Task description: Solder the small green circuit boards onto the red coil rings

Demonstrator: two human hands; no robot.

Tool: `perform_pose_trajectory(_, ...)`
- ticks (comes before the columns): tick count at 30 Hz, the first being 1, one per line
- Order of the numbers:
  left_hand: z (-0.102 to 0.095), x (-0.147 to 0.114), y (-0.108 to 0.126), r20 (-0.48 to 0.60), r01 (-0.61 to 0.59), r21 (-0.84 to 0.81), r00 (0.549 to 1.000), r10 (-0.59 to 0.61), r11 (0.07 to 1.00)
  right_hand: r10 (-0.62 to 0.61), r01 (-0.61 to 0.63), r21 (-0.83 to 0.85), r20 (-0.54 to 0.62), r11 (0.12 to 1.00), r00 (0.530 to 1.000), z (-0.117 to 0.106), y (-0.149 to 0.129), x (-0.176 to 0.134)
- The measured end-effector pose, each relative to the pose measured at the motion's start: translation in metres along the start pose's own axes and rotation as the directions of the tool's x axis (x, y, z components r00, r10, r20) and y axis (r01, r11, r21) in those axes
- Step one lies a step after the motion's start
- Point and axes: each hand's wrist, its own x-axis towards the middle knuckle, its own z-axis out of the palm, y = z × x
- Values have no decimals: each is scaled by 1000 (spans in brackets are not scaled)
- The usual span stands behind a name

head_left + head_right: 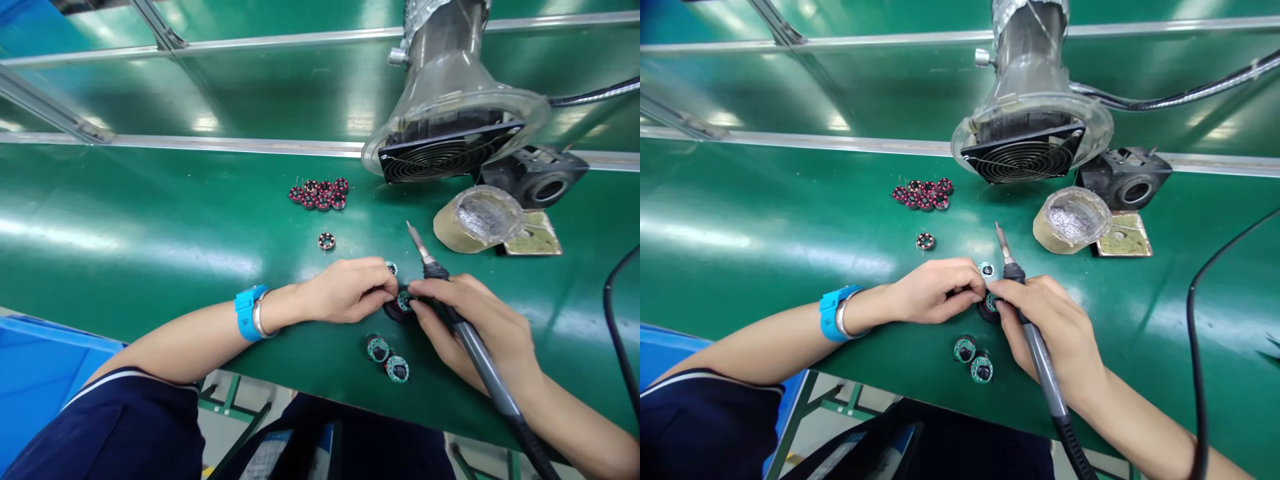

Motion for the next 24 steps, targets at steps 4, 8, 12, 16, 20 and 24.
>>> perform_pose_trajectory(4, 2, -2, 0, 20, -11, 63, 1000, 10, 998, 1, -1, 19, 10, 1000, 1000, 3, 2, 0)
perform_pose_trajectory(8, 5, -4, 0, -12, -9, 59, 1000, 10, 998, 18, -18, 35, 2, 999, 1000, 3, 3, -2)
perform_pose_trajectory(12, 6, -5, 1, -49, -14, 45, 999, 16, 999, 17, -17, 48, -5, 999, 1000, 4, 3, -3)
perform_pose_trajectory(16, 6, -5, 0, -38, -56, 102, 997, 60, 993, 5, -4, 71, -18, 997, 1000, 6, 4, -3)
perform_pose_trajectory(20, 3, -5, 0, 48, -137, 298, 991, 128, 945, 10, -8, 90, -21, 996, 1000, 6, 4, -1)
perform_pose_trajectory(24, 0, -3, 2, 100, -198, 449, 980, 172, 871, 14, -13, 95, -14, 995, 1000, 5, 4, -1)
